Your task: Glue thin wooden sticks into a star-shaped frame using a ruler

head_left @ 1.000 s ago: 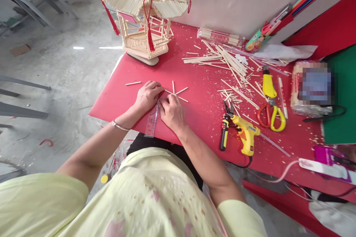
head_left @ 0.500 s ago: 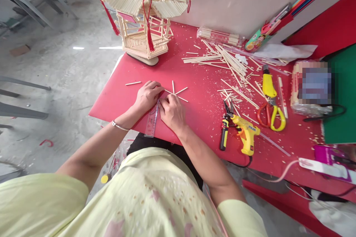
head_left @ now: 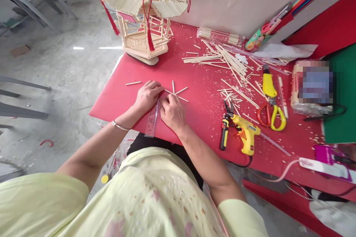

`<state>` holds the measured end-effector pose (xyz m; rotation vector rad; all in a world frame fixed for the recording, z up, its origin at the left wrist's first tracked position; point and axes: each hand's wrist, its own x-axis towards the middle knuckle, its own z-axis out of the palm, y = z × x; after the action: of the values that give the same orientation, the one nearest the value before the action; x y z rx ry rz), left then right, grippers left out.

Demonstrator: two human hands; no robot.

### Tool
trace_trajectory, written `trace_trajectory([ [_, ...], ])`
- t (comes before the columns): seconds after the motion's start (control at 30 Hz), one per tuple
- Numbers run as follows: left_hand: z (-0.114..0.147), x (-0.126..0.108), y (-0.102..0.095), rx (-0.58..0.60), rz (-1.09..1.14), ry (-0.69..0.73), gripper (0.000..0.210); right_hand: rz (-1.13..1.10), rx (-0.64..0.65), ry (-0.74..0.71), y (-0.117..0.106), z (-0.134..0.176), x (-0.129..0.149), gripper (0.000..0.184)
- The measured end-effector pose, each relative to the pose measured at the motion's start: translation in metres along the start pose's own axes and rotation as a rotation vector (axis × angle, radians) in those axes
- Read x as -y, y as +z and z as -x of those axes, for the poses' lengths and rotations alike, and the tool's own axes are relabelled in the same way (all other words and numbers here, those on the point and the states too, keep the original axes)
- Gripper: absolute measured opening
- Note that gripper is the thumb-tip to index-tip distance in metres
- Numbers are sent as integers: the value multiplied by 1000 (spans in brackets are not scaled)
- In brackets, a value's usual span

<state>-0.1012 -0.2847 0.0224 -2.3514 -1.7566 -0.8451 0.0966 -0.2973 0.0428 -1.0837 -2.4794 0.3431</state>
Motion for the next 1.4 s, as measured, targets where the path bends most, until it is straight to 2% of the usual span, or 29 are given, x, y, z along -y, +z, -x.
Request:
trace_trajectory([
  [0.8,0,-1,0,23,36,-51,36,9,6,10,1,0,0,31],
  [1.4,-1,-2,-1,9,17,-19,37,0,9,9,-1,0,1,29],
])
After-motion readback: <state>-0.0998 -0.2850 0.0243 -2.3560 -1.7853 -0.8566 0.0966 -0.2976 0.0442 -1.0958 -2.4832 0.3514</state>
